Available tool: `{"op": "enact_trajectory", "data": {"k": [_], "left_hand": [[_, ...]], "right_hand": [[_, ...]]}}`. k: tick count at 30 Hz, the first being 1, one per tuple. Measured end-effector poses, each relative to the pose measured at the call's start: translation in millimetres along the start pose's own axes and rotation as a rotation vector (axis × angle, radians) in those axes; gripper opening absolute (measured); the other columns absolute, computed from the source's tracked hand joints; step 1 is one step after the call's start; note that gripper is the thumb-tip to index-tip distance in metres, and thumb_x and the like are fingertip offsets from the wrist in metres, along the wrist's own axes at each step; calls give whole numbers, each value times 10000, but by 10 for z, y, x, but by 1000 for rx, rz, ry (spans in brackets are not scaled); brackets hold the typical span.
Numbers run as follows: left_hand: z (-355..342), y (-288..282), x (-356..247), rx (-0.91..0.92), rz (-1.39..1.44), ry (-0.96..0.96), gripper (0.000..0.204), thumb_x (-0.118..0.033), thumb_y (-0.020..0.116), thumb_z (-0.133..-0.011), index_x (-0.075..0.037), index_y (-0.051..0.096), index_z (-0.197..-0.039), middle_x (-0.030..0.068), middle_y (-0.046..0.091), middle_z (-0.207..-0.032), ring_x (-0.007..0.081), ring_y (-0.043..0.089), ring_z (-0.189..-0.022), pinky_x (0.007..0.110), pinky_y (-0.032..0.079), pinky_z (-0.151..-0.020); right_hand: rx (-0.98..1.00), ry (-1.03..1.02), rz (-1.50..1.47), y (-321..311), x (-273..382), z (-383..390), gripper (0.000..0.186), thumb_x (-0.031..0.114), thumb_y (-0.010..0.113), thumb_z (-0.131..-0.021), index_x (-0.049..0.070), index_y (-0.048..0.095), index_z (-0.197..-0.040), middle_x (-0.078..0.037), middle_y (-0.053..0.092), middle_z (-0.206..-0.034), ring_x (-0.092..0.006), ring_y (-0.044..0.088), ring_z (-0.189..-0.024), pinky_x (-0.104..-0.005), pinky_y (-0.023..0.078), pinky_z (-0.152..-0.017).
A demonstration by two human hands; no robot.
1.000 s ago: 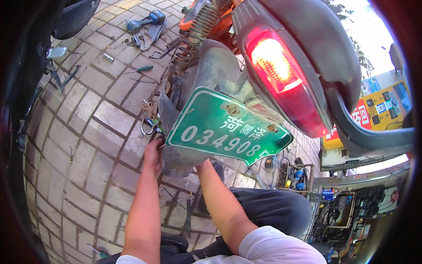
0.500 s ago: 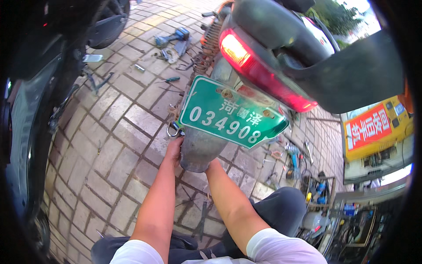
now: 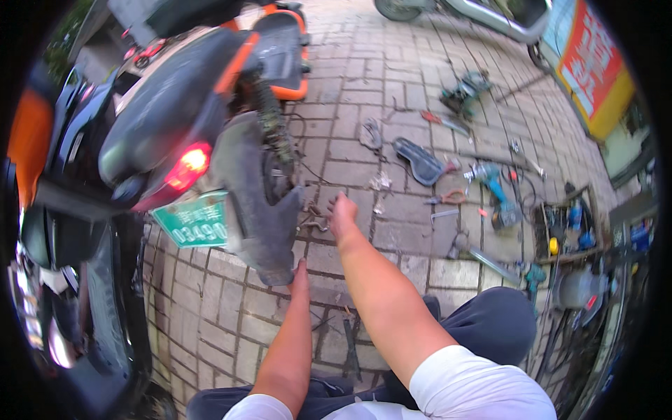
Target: The person uses a hex key to tighten bolts on a scooter wheel hub, then attaches a mudguard and installs the wheel onto the scooter. The person secures the wheel with bolts and checks the fit.
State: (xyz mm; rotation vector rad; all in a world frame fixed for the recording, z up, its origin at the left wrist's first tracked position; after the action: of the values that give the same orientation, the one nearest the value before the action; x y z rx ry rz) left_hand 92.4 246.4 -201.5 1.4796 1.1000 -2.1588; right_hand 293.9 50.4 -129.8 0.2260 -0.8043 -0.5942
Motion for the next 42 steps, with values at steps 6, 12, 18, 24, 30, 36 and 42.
{"op": "enact_trajectory", "data": {"k": [6,12,18,24,30,36,42], "left_hand": [[352,39,-817,-45,-100,-166,749,-620,563,-894,96,661,-1092,208,687,-1083,299,627,-989,367,451,-932],[184,-625,-902,-332,-88,-45,829,-593,635,-869,100,524,-1311,186,564,-1340,299,544,-1197,372,407,-1028],[930,-589,-2123,-230,-107,-340,939,-583,710,-814,115,443,-1381,175,448,-1461,261,439,-1293,373,320,-1102],[590,-748,-1860,-146,-211,-219,977,-629,675,-821,103,410,-1411,179,404,-1496,276,413,-1325,361,292,-1122],[486,-860,-1890,-268,-348,28,865,-598,644,-862,102,484,-1345,208,501,-1416,314,483,-1272,379,346,-1080],[488,-852,-1873,-265,-304,-75,832,-518,717,-845,47,461,-1399,147,469,-1455,264,442,-1293,363,303,-1110],[604,-777,-1991,-223,-272,-210,866,-558,712,-832,66,471,-1381,155,486,-1435,266,459,-1262,362,315,-1098]], "right_hand": [[146,-394,169,109,715,174,277,267,595,-948,25,625,-1077,-61,686,-960,-163,613,-843,-328,472,-719],[184,-453,307,192,612,81,303,217,615,-919,-56,665,-1040,-132,702,-954,-197,642,-869,-324,491,-795],[232,-316,183,248,488,158,318,232,634,-902,-53,667,-1039,-143,706,-951,-212,650,-875,-339,497,-804],[424,-396,176,560,583,330,282,174,655,-885,-43,670,-1064,-131,711,-931,-182,656,-880,-323,515,-789],[576,-522,312,560,687,470,496,152,740,-791,-21,573,-1225,-151,647,-1090,-227,650,-923,-357,528,-826],[459,-894,733,707,856,943,802,143,834,-680,45,403,-1349,-189,478,-1202,-426,531,-1109,-445,472,-939],[117,-1106,655,577,714,1146,438,127,786,-729,37,531,-1074,-181,486,-1109,-399,521,-1017,-437,472,-857]]}}
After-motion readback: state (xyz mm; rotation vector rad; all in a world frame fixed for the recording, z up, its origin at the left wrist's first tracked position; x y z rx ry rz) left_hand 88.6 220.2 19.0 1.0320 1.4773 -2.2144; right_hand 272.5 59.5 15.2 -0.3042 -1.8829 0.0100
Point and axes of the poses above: each hand's wrist, its own z-axis away from the middle knuckle, its own y-axis out of the palm, x = y × z, the point moved 10 cm from there along -z, towards the middle knuckle
